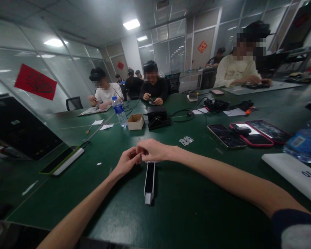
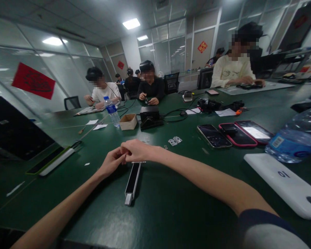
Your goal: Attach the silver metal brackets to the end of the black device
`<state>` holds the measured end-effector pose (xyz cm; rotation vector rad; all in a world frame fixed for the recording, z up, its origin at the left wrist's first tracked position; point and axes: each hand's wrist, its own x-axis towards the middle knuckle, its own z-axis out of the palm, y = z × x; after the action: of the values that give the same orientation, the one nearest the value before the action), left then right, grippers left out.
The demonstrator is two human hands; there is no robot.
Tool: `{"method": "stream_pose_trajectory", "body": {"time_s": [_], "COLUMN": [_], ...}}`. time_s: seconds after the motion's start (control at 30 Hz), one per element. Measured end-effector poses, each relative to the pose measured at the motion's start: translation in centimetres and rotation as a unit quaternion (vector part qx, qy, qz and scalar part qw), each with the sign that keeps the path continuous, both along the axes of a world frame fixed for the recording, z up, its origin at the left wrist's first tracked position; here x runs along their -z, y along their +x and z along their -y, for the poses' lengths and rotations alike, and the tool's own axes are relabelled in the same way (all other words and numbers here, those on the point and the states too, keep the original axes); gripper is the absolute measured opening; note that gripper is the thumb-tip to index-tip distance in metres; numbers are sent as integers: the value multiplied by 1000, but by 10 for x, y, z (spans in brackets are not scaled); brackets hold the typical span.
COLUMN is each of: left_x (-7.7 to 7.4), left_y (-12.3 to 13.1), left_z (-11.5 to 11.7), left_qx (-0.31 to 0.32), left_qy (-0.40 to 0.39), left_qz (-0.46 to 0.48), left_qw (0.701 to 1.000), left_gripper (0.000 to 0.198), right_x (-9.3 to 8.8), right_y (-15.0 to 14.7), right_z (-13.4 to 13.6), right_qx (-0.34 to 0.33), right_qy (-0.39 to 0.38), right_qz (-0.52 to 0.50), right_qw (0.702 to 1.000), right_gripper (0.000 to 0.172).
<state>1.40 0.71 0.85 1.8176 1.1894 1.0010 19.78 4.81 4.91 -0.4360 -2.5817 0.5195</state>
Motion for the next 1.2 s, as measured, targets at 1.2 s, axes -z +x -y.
{"method": "stream_pose_trajectory", "body": {"time_s": [1.2], "left_x": [9], "left_y": [-10], "left_z": [-3], "left_qx": [23], "left_qy": [-63], "left_qz": [41], "left_qw": [997], "left_gripper": [28], "right_x": [-7], "right_y": [40], "right_z": [-3], "right_qx": [169], "right_qy": [126], "right_qz": [147], "right_qw": [966], "right_gripper": [22]}}
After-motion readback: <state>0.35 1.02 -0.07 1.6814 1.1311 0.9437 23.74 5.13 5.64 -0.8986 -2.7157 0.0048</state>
